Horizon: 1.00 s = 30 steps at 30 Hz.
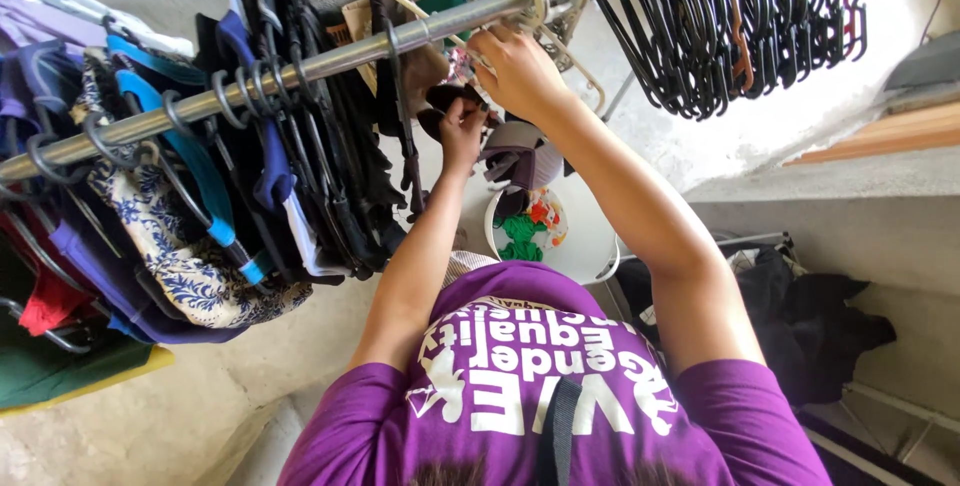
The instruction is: Hanging wet laundry items on a clothes rack using hangers and clips.
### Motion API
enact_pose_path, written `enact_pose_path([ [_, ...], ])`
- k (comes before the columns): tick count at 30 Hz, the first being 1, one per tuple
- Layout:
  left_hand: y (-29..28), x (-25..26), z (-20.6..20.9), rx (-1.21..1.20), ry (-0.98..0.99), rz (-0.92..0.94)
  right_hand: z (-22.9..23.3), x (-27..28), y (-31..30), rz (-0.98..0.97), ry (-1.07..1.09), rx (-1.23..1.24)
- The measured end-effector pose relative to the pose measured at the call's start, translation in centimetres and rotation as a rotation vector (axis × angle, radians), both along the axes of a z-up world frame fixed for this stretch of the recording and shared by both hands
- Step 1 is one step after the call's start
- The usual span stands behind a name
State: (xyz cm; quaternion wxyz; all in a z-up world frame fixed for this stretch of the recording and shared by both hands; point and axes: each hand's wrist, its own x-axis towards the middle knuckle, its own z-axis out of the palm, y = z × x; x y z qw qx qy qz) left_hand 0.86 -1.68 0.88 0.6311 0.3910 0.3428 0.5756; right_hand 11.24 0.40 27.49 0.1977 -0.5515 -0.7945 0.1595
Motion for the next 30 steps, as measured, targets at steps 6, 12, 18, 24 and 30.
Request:
enact_pose_path([
  [6, 2.8, -0.6, 1.0, -0.008, 0.029, 0.127, -3.0, -0.2, 2.1, 0.009, -0.093, 0.096],
  [12, 4.6, -1.7, 0.0, 0.032, 0.146, 0.278, -3.3, -3.9, 4.8, -0.017, -0.212, 0.49],
  [18, 5.5, -1.9, 2.5, 0.065, 0.171, 0.312, -10.3, -4.9, 10.3, -0.206, -0.192, 0.252],
  [24, 6.3, -2.8, 3.4, 0.077, 0.158, 0.272, -12.8, -2.5, 12.3, -0.123, -0.444, 0.062],
  [30, 7.2, -3.7, 3.9, -0.018, 0.047, 0.16, -12.4, -2.7, 10.3, 0.003, -0.612, 0.22],
])
